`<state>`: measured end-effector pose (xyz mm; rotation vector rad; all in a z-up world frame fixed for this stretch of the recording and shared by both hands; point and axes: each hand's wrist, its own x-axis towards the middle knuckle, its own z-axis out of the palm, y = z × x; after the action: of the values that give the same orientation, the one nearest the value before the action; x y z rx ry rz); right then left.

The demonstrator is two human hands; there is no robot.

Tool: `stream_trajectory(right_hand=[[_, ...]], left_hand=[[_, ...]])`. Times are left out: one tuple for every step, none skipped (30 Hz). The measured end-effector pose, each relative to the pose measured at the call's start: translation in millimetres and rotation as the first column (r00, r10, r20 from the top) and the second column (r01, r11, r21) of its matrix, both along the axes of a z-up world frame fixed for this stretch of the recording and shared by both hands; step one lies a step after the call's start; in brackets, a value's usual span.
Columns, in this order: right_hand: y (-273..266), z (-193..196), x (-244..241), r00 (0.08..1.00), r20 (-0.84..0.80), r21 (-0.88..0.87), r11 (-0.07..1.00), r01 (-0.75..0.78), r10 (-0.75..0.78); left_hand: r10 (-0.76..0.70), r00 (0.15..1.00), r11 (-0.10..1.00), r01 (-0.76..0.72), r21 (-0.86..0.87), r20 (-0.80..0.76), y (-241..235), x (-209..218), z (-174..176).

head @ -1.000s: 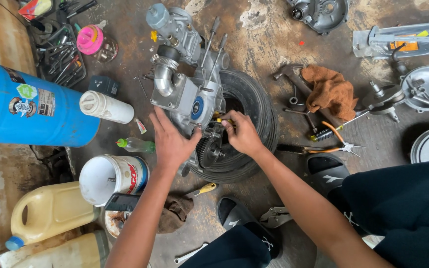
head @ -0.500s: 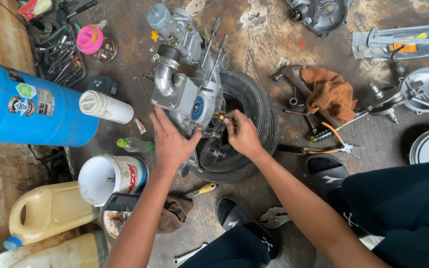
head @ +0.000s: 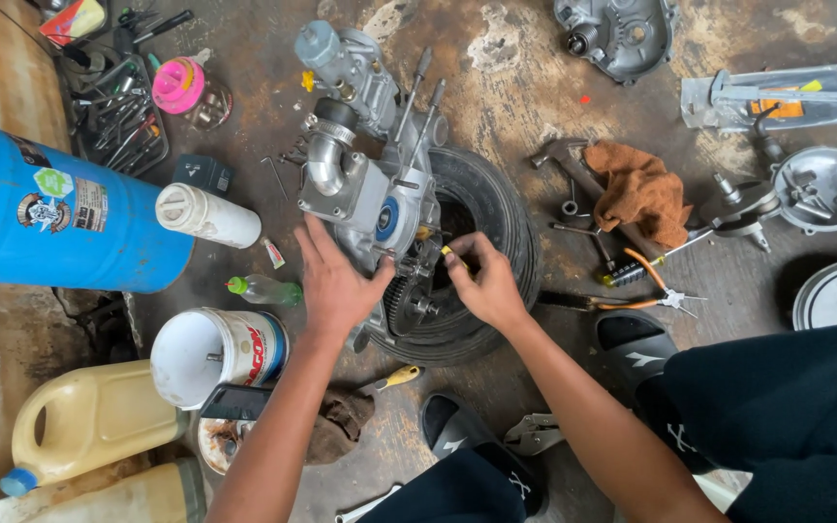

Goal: The person sits on the floor working on a motorcycle engine case propped on a tire. They pry and scrape at the engine case with a utility knife, work on the gear area with a screwdriver, then cut and shape a small wooden wedge with the utility knife.

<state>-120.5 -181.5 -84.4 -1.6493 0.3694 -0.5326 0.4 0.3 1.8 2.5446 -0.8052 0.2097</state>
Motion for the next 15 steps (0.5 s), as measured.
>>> stream_trajectory(right_hand=[[-3.1,2.8,1.6,1.0,0.003,-0.003,1.0,-0.003,0.003],[-5.8,5.0,1.2,0.999,0.05,-0.025,1.0,0.0,0.002],[-8.2,7.3,0.9,0.995,0.097,-0.046,0.999,0.003,0.001],[-12.4,13.4,1.0,0.995,0.097,-0.052,0.999,-0.003,0.008],[-16.2,19.7,1.1,0.994,0.104,-0.112,0.994,0.003,0.009],[-19.9,26.3,1.4,0.994,0.113,-0.172,0.985,0.007,0.012],[-23.3,26.7,2.3,0.993,0.114,-0.179,0.984,0.0,0.021],[-26.3,26.8,2.4,0.995,0.103,-0.211,0.977,0.024,-0.002],[-29.5,27.0,2.7,0.995,0.093,-0.242,0.969,0.047,-0.025],[-29.6,29.9,3.0,0.995,0.094,-0.247,0.968,0.044,-0.021],[-29.6,33.0,3.3,0.997,0.07,-0.117,0.993,0.027,-0.019],[-29.5,36.1,3.9,0.999,0.047,0.016,1.0,0.013,-0.014],[-29.8,34.7,3.8,0.999,0.048,0.011,1.0,0.011,-0.011],[-30.2,33.5,3.9,1.0,-0.012,0.111,0.994,0.025,-0.024],[-30.0,32.3,4.3,0.997,-0.075,0.207,0.977,0.045,-0.03]], left_hand=[[0.003,1.0,1.0,-0.003,-0.003,0.003,-1.5,0.2,4.0],[0.013,1.0,1.0,-0.013,-0.002,-0.022,-2.5,-1.5,6.9],[0.022,0.999,1.0,-0.022,-0.001,-0.047,-3.1,-3.1,9.8],[0.028,0.998,1.0,-0.028,-0.008,-0.047,-3.4,-3.1,9.4],[0.022,0.999,1.0,-0.022,-0.009,-0.035,-3.5,-3.2,9.2],[0.018,1.0,1.0,-0.018,-0.011,-0.022,-3.3,-3.4,9.2],[0.025,0.999,1.0,-0.025,-0.018,-0.022,-4.2,-4.1,11.6],[0.032,0.998,0.999,-0.032,-0.019,-0.047,-5.2,-4.9,13.9],[0.038,0.997,0.999,-0.039,-0.02,-0.072,-6.4,-5.7,16.3],[0.04,0.997,0.999,-0.042,-0.025,-0.071,-5.7,-4.9,14.4],[0.039,0.998,0.999,-0.04,-0.014,-0.049,-4.9,-4.1,12.6],[0.038,0.999,0.999,-0.038,-0.003,-0.027,-4.2,-3.0,10.9],[0.04,0.999,0.999,-0.04,-0.008,-0.026,-5.9,-2.7,13.7],[0.041,0.998,0.999,-0.042,-0.01,-0.048,-6.4,-3.9,16.1],[0.043,0.997,0.999,-0.044,-0.012,-0.07,-6.3,-4.8,18.7]])
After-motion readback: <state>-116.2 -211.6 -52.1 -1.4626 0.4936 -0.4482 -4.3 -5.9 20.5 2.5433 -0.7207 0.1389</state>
